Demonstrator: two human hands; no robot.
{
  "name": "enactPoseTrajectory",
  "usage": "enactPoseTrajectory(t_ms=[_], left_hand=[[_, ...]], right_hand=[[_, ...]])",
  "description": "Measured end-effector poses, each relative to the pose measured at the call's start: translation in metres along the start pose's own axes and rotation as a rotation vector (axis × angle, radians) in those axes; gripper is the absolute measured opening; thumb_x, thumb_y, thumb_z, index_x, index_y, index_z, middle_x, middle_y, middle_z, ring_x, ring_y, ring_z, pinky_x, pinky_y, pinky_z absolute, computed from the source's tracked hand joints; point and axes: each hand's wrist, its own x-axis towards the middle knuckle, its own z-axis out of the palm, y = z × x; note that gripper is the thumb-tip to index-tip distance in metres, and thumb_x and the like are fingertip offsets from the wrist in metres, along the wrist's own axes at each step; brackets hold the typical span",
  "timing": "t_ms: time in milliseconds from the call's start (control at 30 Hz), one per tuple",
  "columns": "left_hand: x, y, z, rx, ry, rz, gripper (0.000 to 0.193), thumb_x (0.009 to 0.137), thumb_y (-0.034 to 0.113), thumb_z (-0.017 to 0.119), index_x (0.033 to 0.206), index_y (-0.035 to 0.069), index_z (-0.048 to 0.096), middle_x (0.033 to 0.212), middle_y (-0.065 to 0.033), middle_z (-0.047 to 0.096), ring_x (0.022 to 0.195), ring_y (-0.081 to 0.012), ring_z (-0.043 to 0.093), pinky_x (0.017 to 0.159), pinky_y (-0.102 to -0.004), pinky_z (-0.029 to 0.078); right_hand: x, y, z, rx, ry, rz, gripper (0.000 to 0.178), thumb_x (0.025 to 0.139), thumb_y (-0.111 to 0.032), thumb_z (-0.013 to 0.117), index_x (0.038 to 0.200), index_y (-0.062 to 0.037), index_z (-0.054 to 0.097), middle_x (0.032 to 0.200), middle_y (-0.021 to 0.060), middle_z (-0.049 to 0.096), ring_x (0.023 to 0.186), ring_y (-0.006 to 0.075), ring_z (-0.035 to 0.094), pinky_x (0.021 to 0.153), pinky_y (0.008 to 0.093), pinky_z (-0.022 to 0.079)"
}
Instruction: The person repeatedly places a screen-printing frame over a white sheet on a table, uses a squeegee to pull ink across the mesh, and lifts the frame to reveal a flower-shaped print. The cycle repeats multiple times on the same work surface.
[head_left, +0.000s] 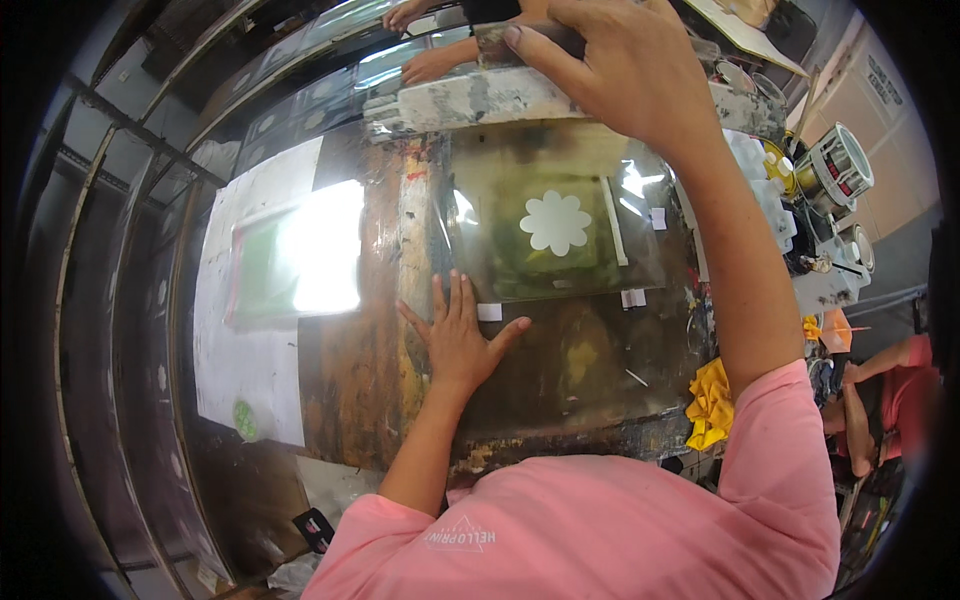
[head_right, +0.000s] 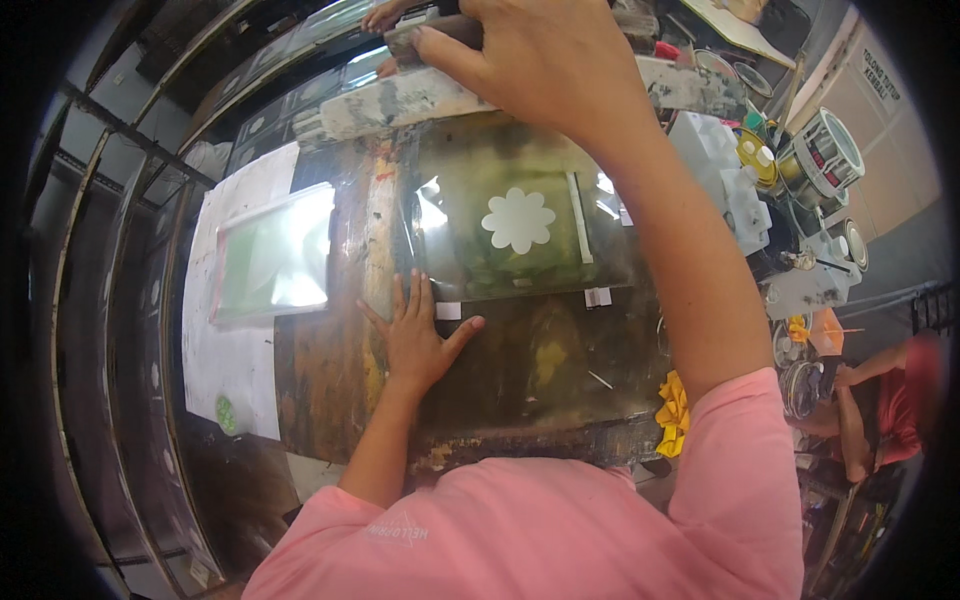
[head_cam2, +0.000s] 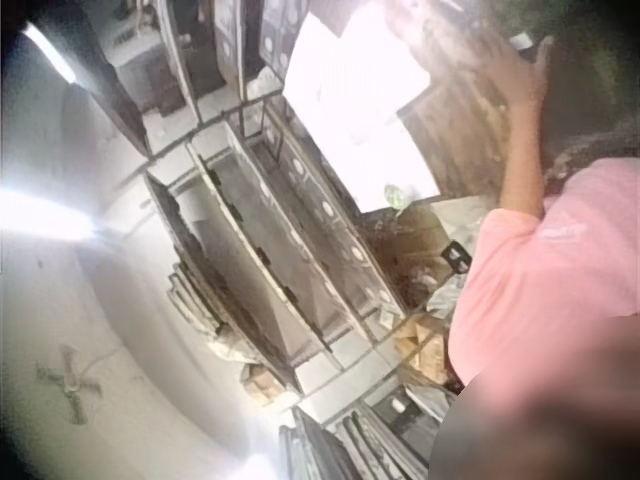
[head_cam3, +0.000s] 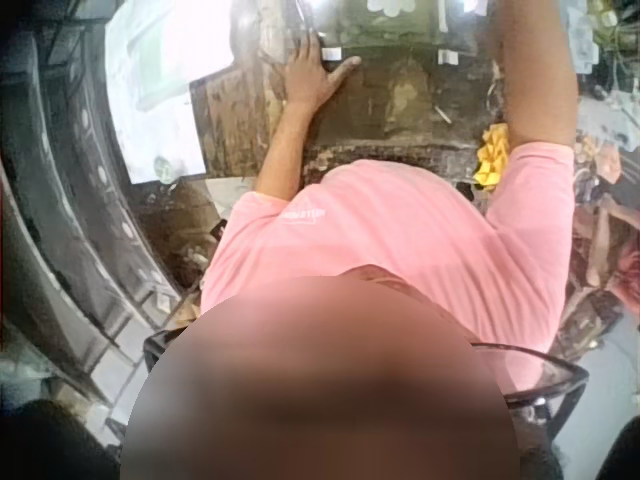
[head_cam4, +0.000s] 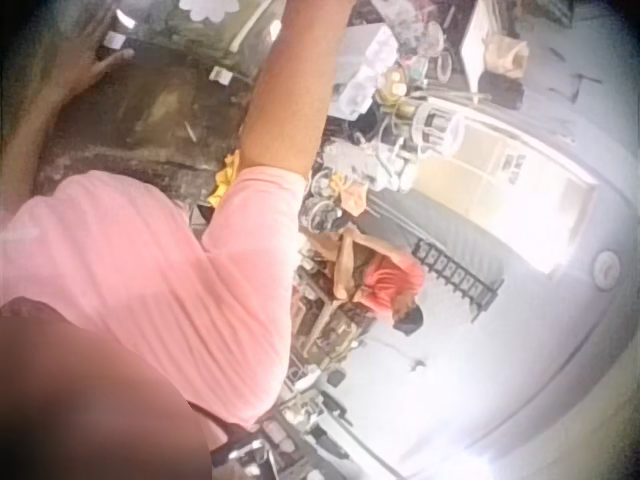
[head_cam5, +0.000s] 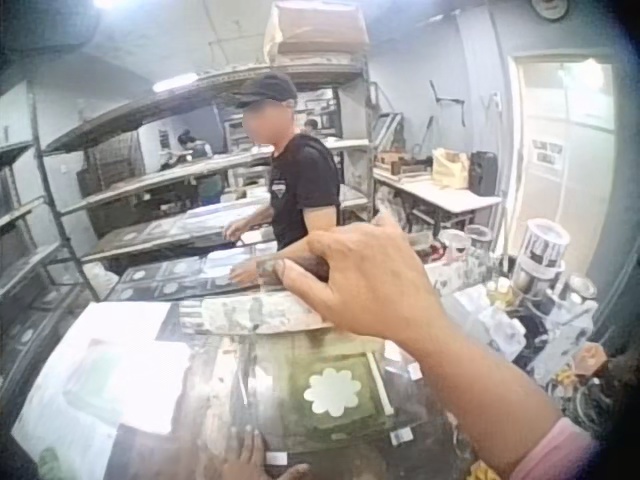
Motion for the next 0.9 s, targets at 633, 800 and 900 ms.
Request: enactPoseTrajectory(t_ms=[633,800,900], left_hand=[[0.099,-0.235,-0.049,-0.163,0.565,-0.332,0.047,0.1,0.038,0.07,0.14,0.014,0.07,0.149,-0.0204,0.064,0.147,-0.035,0.053,0.129,-0.0673,0.01],[0.105,-0.287,-0.047,0.042,0.294,-0.547,0.073,0.102,0.058,0.061,0.164,0.022,0.043,0.161,-0.0277,0.048,0.153,-0.0468,0.039,0.124,-0.0767,0.007],[0.077,-0.274,-0.045,0.203,0.153,-0.536,0.086,0.106,0.065,0.047,0.173,0.019,0.021,0.168,-0.031,0.035,0.16,-0.0513,0.021,0.122,-0.0793,0.0]], right_hand=[[0.004,-0.006,0.001,-0.152,0.022,0.021,0.055,0.101,-0.055,0.064,0.093,-0.0012,0.073,0.086,0.0194,0.071,0.08,0.0388,0.062,0.082,0.044,0.043],[0.0,-0.016,-0.004,-0.177,-0.055,0.079,0.059,0.102,-0.058,0.059,0.096,-0.0022,0.074,0.087,0.0185,0.072,0.083,0.0374,0.066,0.084,0.0448,0.042],[-0.008,-0.021,-0.005,-0.147,-0.016,0.048,0.056,0.101,-0.056,0.062,0.091,-0.0022,0.073,0.084,0.0185,0.071,0.081,0.0375,0.065,0.083,0.0443,0.041]])
